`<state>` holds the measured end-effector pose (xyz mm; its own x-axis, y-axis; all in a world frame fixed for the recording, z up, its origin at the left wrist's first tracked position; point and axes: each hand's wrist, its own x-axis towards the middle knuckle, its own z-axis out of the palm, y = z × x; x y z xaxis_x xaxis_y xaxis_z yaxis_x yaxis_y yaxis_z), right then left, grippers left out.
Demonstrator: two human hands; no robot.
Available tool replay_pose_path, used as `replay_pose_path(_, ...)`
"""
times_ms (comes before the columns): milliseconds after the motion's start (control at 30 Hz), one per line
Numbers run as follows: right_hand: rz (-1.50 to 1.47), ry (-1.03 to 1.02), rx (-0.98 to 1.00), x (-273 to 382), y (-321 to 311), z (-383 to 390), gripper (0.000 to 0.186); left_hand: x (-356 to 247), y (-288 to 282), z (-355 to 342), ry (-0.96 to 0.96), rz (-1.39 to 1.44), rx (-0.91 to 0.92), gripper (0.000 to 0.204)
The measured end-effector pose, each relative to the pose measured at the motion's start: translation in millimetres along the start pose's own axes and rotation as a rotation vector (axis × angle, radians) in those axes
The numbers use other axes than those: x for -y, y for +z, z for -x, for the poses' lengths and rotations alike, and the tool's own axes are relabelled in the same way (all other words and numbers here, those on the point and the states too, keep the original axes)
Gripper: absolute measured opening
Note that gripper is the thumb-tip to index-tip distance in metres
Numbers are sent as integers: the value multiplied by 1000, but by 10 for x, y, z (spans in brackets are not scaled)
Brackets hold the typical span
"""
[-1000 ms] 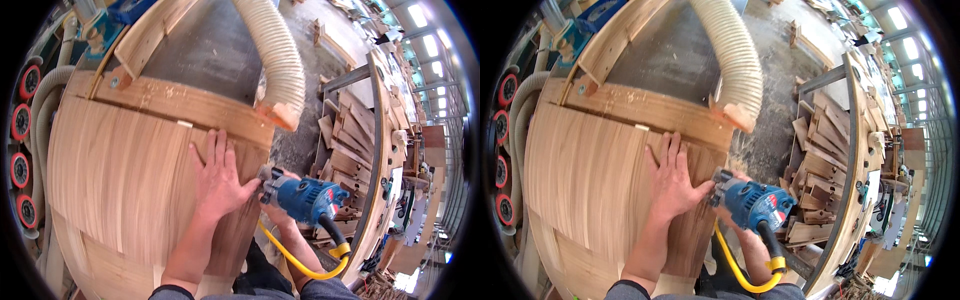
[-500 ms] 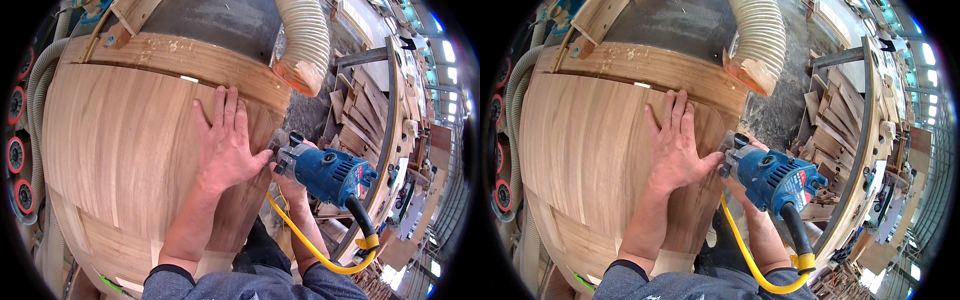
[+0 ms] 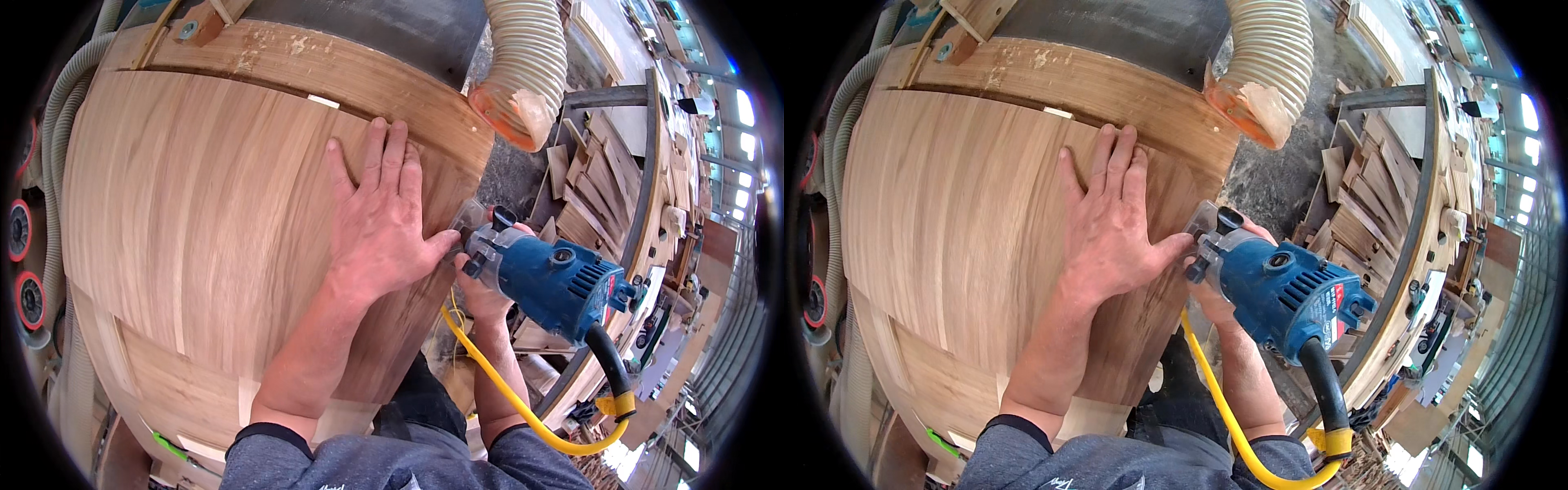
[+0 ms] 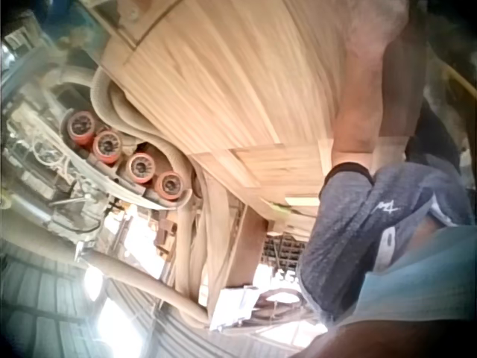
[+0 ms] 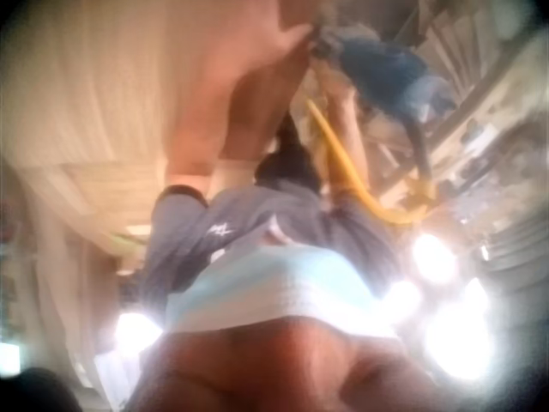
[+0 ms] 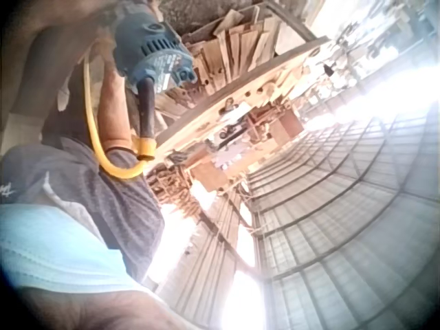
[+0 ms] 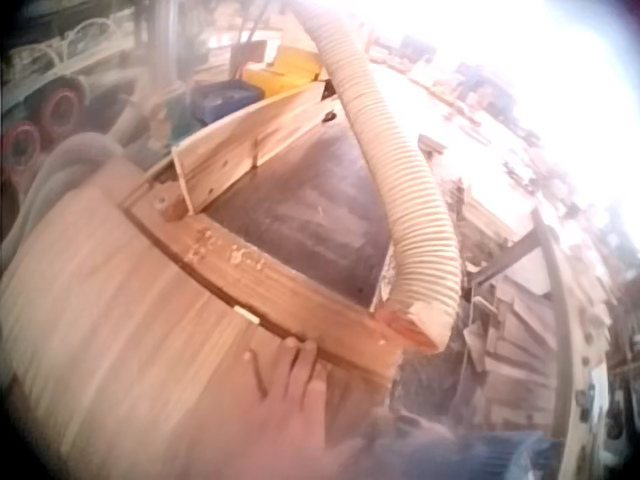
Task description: The person uses a handheld electric router to smooth the edges of a large, curved wooden panel. They move the panel to a workbench, perform the routing operation, and then carry the panel to a nearby table to place it on top of other similar pieces. The person also handles smaller wooden strips and a piece of paper during the process.
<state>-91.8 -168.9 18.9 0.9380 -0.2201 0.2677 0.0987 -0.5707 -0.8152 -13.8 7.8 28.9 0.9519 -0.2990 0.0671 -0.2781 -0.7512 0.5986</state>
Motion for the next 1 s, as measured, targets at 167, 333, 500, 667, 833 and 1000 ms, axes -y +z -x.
replay_pose_path(167,-7,48,-3,-19,-8,8,79,-19,-7,-5,-7,-17,15,97)
replay_pose_path(333,-64,92,44,-161,-37,86,83,7,33,1,-10,-30,20,101)
replay_pose_path(500,-47,105,43,-179,-24,78,85,8,36,-1,1,-29,6,99)
replay_pose_path(667,-20,56,49,-195,-20,48,86,3,36,0,0,-19,-12,95)
replay_pose_path(833,-64,46,23,-215,19,32,87,3,42,2,-1,-15,-33,93)
replay_pose_path(1000,-50,-29,-44,-208,74,-54,80,3,66,2,-2,-15,-50,86)
